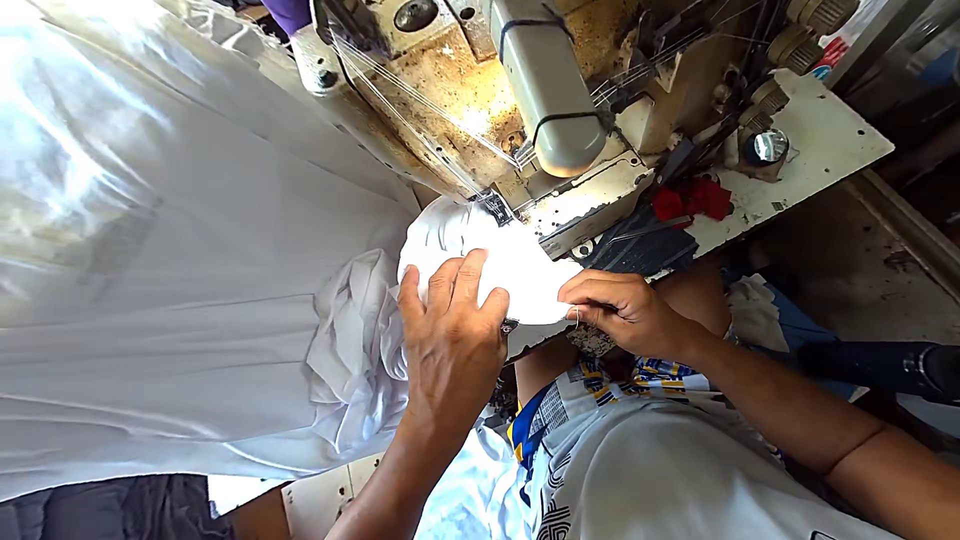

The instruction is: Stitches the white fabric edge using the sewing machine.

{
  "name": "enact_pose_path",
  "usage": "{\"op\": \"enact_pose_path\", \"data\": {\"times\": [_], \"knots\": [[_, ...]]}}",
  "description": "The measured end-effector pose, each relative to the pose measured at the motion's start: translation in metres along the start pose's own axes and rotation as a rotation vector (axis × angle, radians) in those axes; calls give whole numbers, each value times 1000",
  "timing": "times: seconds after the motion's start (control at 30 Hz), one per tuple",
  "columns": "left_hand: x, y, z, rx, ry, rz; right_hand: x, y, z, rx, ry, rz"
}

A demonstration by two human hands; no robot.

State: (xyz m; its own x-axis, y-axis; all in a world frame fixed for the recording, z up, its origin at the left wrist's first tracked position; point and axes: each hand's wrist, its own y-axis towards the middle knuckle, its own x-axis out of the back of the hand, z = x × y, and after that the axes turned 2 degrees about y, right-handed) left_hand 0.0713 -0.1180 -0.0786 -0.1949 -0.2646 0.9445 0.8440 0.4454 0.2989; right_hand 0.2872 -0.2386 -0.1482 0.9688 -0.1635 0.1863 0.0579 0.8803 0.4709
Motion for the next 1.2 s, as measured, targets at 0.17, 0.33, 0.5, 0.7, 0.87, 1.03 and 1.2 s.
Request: {"op": "enact_pose_path", "data": {"times": [0.17, 0.33, 0.5, 0.7, 0.87, 1.03, 1.2], "knots": [[-3, 1, 6, -22, -10, -39, -2, 0, -2, -12, 27, -23], [-3, 11, 16, -28, 4, -45, -5, 9, -5, -16, 25, -67], [-1, 30, 31, -36, 0, -64, -10, 28, -12, -9, 16, -123], [4, 23, 42, 186, -195, -28, -12, 49, -19, 34, 2, -149], [-12, 5, 54, 215, -409, -31, -12, 53, -17, 77, -91, -89], [-8, 5, 45, 118, -315, -113, -10, 52, -22, 181, -149, -24], [4, 3, 42, 86, -146, -168, -5, 44, -14, 143, -11, -67]]}}
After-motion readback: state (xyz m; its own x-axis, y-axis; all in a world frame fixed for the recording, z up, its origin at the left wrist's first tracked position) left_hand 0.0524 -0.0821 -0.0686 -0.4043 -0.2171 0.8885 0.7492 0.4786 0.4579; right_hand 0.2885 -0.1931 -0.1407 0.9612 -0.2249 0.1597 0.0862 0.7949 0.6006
